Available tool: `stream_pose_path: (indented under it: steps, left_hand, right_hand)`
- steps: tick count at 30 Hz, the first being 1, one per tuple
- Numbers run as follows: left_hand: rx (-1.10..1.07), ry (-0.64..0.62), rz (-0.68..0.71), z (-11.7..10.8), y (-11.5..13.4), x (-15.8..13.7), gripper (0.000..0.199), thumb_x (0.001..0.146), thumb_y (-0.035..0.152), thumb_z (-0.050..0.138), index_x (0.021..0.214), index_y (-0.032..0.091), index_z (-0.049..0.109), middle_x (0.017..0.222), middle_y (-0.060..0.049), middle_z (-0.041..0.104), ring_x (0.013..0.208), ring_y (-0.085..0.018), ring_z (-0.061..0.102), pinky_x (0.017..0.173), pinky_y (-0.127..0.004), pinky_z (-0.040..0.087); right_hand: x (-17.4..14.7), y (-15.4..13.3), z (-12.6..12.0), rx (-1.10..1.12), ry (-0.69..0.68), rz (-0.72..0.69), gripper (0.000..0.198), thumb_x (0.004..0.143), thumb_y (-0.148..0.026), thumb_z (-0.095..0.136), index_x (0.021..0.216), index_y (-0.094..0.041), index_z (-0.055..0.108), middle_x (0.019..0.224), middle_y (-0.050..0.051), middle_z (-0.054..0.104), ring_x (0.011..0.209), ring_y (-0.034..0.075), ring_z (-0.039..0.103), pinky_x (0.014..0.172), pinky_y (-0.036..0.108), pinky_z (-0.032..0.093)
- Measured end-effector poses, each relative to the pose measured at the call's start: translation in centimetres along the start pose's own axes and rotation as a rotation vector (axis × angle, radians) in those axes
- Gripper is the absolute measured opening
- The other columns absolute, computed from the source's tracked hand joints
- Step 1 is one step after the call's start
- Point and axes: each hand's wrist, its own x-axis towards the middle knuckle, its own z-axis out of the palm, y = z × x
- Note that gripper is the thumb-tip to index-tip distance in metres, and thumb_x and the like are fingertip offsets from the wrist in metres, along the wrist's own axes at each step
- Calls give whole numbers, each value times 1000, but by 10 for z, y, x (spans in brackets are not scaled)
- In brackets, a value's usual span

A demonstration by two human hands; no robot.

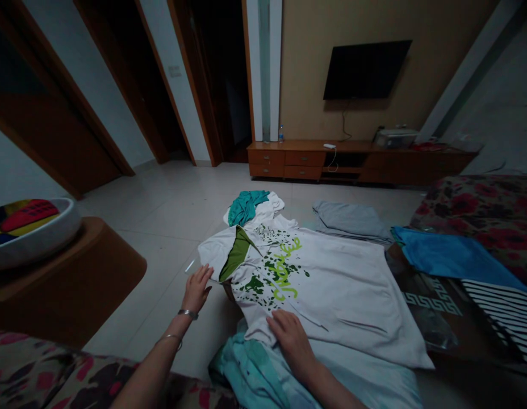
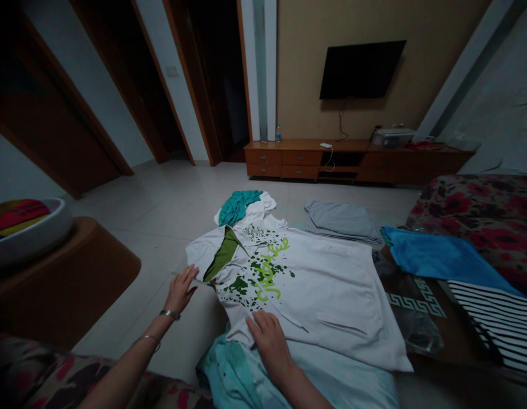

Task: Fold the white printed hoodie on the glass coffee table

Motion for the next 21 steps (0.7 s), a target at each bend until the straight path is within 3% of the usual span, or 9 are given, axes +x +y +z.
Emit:
stream_pose_path:
  steps: [6, 13, 17, 21]
  left_hand:
    - [-102, -56, 99, 19, -14, 12, 47, 87, 26, 47, 134, 22, 48, 141, -11, 45, 134, -25, 36, 107, -46, 27]
    - [-266, -1, 122, 16, -29, 13, 32, 91, 29, 42, 115, 25, 64, 127, -7, 60, 124, -23, 49, 101, -44, 33]
    - [-400, 31, 28, 2, -32, 15, 30, 90, 30, 41, 97, 23, 70, 111, -6, 69, 116, -23, 56, 97, -43, 37]
    - [-545, 26, -137, -21, -33, 26, 33, 87, 39, 45, 100, 21, 68, 111, -8, 68, 109, -24, 58, 97, -41, 39]
  right_hand:
    - [31, 7, 6, 235, -116, 104, 26, 79, -9, 58, 100, -21, 66, 102, 6, 69, 97, 21, 60, 85, 35, 46]
    - [34, 9, -17, 552, -234, 258, 39, 74, -12, 46, 105, -20, 68, 105, 7, 70, 99, 21, 63, 88, 33, 46]
    - [49, 6, -47, 659, -314, 333, 40, 74, -12, 44, 103, -22, 69, 102, 5, 71, 98, 20, 64, 86, 31, 47]
    - [85, 16, -81, 775, -345, 355, 36, 77, -13, 42, 98, -21, 70, 100, 5, 71, 96, 19, 64, 86, 30, 47]
